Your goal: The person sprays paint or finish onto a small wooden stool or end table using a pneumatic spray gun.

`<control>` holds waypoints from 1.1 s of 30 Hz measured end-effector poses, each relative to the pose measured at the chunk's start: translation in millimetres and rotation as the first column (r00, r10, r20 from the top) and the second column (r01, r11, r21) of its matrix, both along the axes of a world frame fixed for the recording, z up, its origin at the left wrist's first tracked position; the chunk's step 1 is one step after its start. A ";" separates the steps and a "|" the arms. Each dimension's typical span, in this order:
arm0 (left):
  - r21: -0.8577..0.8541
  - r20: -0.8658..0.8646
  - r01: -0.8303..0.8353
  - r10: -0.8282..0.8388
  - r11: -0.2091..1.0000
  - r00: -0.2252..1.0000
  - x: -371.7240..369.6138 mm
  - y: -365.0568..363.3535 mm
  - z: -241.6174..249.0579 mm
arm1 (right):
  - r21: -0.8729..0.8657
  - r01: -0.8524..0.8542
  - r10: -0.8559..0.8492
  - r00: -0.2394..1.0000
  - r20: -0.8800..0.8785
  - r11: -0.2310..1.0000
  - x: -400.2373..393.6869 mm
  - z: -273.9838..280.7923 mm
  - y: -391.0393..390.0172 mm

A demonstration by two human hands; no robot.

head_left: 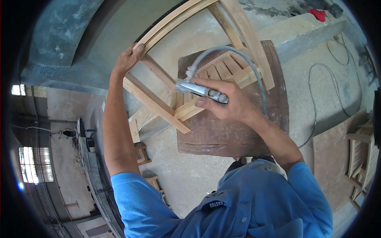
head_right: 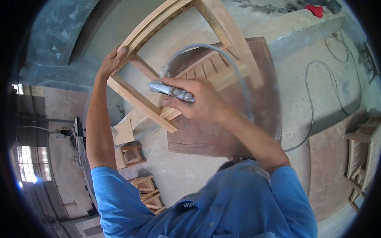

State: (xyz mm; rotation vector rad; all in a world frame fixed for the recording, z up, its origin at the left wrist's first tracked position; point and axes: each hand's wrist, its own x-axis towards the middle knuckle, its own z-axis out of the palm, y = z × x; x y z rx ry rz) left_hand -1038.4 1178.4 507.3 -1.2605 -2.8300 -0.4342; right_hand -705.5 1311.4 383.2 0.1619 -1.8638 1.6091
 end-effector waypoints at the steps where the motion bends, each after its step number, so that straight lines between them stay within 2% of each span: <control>1: -0.015 -0.028 0.008 -0.009 1.000 1.000 -4.3 -0.8 -1.8 | 0.012 0.001 -0.001 1.000 0.001 1.000 2.2 6.9 0.8; 2: -0.002 -0.017 0.033 -0.033 0.999 0.999 -8.5 -1.5 -4.1 | 0.028 0.008 -0.008 1.000 0.002 1.000 5.9 11.1 3.2; 4: -0.025 -0.160 0.034 -0.037 0.999 0.986 -18.5 -3.5 -8.4 | 0.115 0.067 -0.073 0.996 0.052 0.991 18.2 1.0 2.3; 6: -0.010 -0.224 0.032 -0.033 0.999 0.974 -28.0 -5.6 -15.1 | 0.090 0.165 -0.173 0.981 0.085 0.982 35.5 -17.6 -3.2; 7: -0.012 -0.288 -0.001 -0.003 1.000 0.958 -26.9 -4.6 -16.6 | 0.123 0.173 -0.194 0.963 0.185 0.977 48.7 -24.4 -2.4; 8: 0.004 -0.284 0.023 -0.020 1.000 0.959 -26.6 -4.3 -17.8 | 0.139 0.195 -0.219 0.958 0.186 0.971 61.5 -27.1 -0.4; 10: -0.025 -0.337 -0.032 0.021 0.999 0.941 -19.4 -3.2 -17.6 | 0.316 0.307 -0.405 0.856 0.320 0.898 86.1 -32.0 1.6; 11: -0.010 -0.330 -0.013 0.009 1.000 0.944 -18.8 -3.0 -19.0 | 0.332 0.321 -0.425 0.847 0.320 0.887 93.9 -32.5 3.1; 13: -0.006 -0.385 -0.047 0.041 0.999 0.922 -21.0 -4.4 -20.6 | 0.397 0.507 -0.626 0.731 0.271 0.765 101.2 -26.4 6.6; 14: 0.011 -0.373 -0.037 0.039 0.999 0.927 -22.9 -5.1 -23.0 | 0.416 0.510 -0.637 0.722 0.269 0.753 102.5 -19.2 6.7; 16: 0.029 -0.448 -0.050 0.058 0.998 0.892 -20.9 -6.8 -26.3 | 0.379 0.676 -0.749 0.658 0.078 0.632 103.3 2.0 4.6; 20: 0.033 -0.450 -0.056 0.065 0.998 0.891 -17.8 -12.0 -24.9 | 0.401 0.734 -0.814 0.578 0.055 0.548 105.6 24.1 -4.7; 22: 0.036 -0.468 -0.037 0.050 0.999 0.883 -21.7 -14.9 -27.3 | 0.421 0.732 -0.839 0.520 0.164 0.536 110.1 27.5 -13.5; 26: 0.062 -0.485 0.007 0.024 0.998 0.874 -32.8 -19.0 -33.2 | 0.489 0.723 -0.872 0.437 0.222 0.487 120.5 0.9 -27.6; 28: 0.050 -0.522 -0.002 0.028 0.999 0.853 -35.2 -19.6 -33.3 | 0.555 0.740 -0.908 0.415 0.066 0.379 121.3 -9.1 -37.3; 29: 0.048 -0.527 0.011 0.016 0.999 0.850 -36.4 -20.0 -33.3 | 0.550 0.748 -0.913 0.404 0.065 0.370 124.9 -9.7 -45.6; 31: 0.055 -0.539 0.016 0.016 0.998 0.842 -36.7 -25.9 -31.6 | 0.445 0.626 -0.762 0.589 0.268 0.640 127.9 3.5 -75.3; 32: 0.058 -0.541 0.020 0.014 0.998 0.841 -36.0 -29.0 -31.1 | 0.445 0.630 -0.765 0.587 0.264 0.637 128.6 4.5 -86.5; 33: 0.053 -0.551 0.025 0.009 0.998 0.835 -35.2 -30.7 -31.0 | 0.448 0.544 -0.689 0.670 0.277 0.709 126.7 6.2 -94.7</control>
